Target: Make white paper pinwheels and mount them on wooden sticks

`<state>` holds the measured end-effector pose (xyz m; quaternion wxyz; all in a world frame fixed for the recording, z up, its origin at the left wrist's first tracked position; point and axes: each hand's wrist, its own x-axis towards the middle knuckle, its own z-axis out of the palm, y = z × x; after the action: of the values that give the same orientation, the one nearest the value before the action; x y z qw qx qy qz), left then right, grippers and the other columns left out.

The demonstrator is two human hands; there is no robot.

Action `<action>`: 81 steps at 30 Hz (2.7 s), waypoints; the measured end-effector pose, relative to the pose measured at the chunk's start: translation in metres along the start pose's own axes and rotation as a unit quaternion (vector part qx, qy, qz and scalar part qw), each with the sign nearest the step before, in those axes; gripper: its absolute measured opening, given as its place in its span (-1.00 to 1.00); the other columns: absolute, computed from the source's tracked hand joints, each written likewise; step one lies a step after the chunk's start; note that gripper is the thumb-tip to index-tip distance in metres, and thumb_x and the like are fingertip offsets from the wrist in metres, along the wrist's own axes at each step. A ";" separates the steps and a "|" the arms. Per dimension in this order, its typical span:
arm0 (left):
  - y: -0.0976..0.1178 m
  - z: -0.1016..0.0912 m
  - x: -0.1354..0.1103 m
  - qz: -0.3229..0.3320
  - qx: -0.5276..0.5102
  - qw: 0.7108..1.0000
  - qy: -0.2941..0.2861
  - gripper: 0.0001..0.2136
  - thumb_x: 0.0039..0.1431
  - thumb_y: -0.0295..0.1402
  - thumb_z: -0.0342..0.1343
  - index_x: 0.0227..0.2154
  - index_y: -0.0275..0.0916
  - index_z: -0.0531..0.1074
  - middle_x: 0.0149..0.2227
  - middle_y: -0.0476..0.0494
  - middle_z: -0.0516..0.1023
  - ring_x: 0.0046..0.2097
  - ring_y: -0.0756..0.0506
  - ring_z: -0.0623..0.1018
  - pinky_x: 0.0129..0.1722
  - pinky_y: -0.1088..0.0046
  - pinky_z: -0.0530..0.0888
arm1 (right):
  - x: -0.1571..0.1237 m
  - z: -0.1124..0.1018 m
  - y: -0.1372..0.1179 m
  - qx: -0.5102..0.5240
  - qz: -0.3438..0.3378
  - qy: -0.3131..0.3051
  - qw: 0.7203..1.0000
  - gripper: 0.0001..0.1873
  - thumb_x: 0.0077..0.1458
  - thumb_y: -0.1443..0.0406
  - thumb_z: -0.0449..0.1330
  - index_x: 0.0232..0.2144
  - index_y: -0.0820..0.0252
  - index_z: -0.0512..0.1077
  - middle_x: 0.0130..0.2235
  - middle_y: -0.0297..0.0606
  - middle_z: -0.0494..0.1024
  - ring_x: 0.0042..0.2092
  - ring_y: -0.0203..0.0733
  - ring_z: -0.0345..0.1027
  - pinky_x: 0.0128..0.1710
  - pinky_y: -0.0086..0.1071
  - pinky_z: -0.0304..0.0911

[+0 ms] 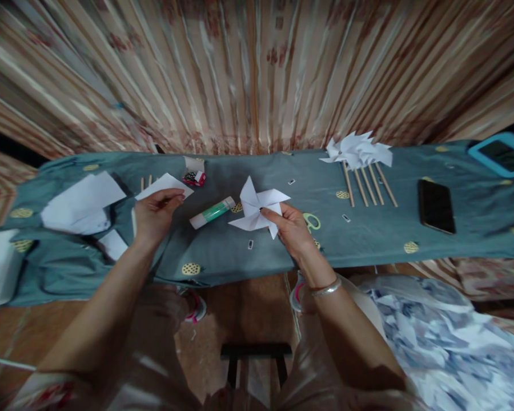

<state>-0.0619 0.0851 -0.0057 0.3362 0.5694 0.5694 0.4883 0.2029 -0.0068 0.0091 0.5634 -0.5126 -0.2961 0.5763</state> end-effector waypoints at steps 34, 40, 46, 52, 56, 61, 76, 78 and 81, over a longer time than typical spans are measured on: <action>0.006 -0.059 -0.011 0.001 0.564 0.811 -0.153 -0.65 0.20 -0.22 0.01 -0.04 -0.17 0.53 -0.12 -0.24 0.66 -0.06 -0.32 0.61 -0.21 0.32 0.43 | -0.002 0.004 -0.003 0.000 -0.011 0.003 1.000 -0.70 -0.31 0.15 0.51 -0.46 0.11 0.61 -0.43 -0.33 0.67 -0.43 -0.21 0.48 -0.31 -0.30 0.40; 0.017 -0.053 -0.013 0.008 0.607 0.774 -0.177 -0.64 0.20 -0.28 -0.05 -0.06 -0.26 0.53 -0.16 -0.36 0.65 -0.12 -0.35 0.62 -0.21 0.27 0.44 | 0.000 0.010 -0.003 0.023 -0.024 -0.011 0.999 -0.66 -0.39 0.14 0.53 -0.49 0.11 0.60 -0.46 -0.35 0.65 -0.44 -0.22 0.47 -0.32 -0.32 0.39; 0.025 -0.057 -0.026 0.011 0.594 0.787 -0.166 -0.60 0.21 -0.30 -0.04 0.04 -0.26 0.49 -0.11 -0.34 0.65 -0.06 -0.32 0.62 -0.17 0.29 0.45 | 0.000 0.012 -0.004 0.021 -0.035 -0.027 0.999 -0.64 -0.39 0.12 0.52 -0.48 0.10 0.57 -0.42 -0.35 0.66 -0.38 -0.18 0.50 -0.29 -0.30 0.40; 0.027 -0.066 -0.074 -0.007 0.524 0.841 -0.132 -0.60 0.17 -0.25 -0.01 0.02 -0.21 0.50 -0.17 -0.21 0.68 -0.14 -0.26 0.64 -0.22 0.35 0.47 | 0.003 0.007 -0.001 0.021 -0.040 -0.017 0.999 -0.65 -0.39 0.13 0.52 -0.48 0.12 0.56 -0.46 -0.36 0.63 -0.38 -0.19 0.48 -0.30 -0.31 0.36; 0.018 -0.064 -0.083 -0.026 0.449 0.883 -0.133 -0.58 0.11 -0.25 0.01 0.00 -0.27 0.52 -0.26 -0.20 0.68 -0.21 -0.21 0.65 -0.22 0.39 0.48 | 0.000 0.008 -0.003 0.029 -0.036 -0.013 0.999 -0.66 -0.43 0.17 0.53 -0.50 0.12 0.58 -0.45 -0.38 0.64 -0.41 -0.25 0.44 -0.33 -0.36 0.35; 0.014 -0.063 -0.052 -0.031 0.344 0.935 -0.079 -0.56 0.03 -0.28 0.03 -0.03 -0.31 0.52 -0.35 -0.14 0.66 -0.35 -0.13 0.62 -0.32 0.47 0.47 | -0.003 0.010 -0.005 0.027 -0.036 -0.012 0.999 -0.65 -0.45 0.15 0.53 -0.52 0.11 0.57 -0.48 -0.40 0.62 -0.45 -0.29 0.40 -0.38 -0.40 0.32; 0.024 -0.011 -0.182 -0.290 -0.231 0.929 0.002 -0.54 -0.21 -0.10 0.40 -0.28 -0.31 0.55 -0.53 0.03 0.47 -0.67 0.18 0.20 -0.70 0.65 0.09 | -0.010 0.005 0.006 -0.020 -0.005 -0.065 0.998 -0.56 -0.35 0.09 0.51 -0.41 0.18 0.56 -0.44 -0.36 0.62 -0.37 -0.24 0.45 -0.26 -0.35 0.35; 0.025 0.004 -0.199 -0.332 -0.279 0.901 0.014 -0.56 -0.25 -0.13 0.44 -0.31 -0.31 0.58 -0.51 0.02 0.48 -0.63 0.19 0.24 -0.66 0.68 0.14 | -0.016 -0.001 0.006 -0.062 0.006 -0.102 0.993 -0.58 -0.30 0.09 0.49 -0.40 0.21 0.55 -0.42 -0.36 0.62 -0.38 -0.26 0.44 -0.28 -0.38 0.34; 0.020 0.020 -0.216 -0.392 -0.321 0.862 0.021 -0.54 -0.40 -0.16 0.49 -0.39 -0.32 0.59 -0.57 0.06 0.44 -0.67 0.20 0.17 -0.70 0.67 0.05 | -0.031 -0.008 0.004 -0.134 0.034 -0.202 0.969 -0.66 -0.19 0.13 0.45 -0.39 0.24 0.55 -0.37 -0.35 0.62 -0.35 -0.29 0.44 -0.27 -0.42 0.32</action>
<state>-0.0093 -0.1245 -0.0299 0.6520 0.1491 0.5647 0.4835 0.2039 -0.0390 0.0105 0.3977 -0.4663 -0.4609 0.6418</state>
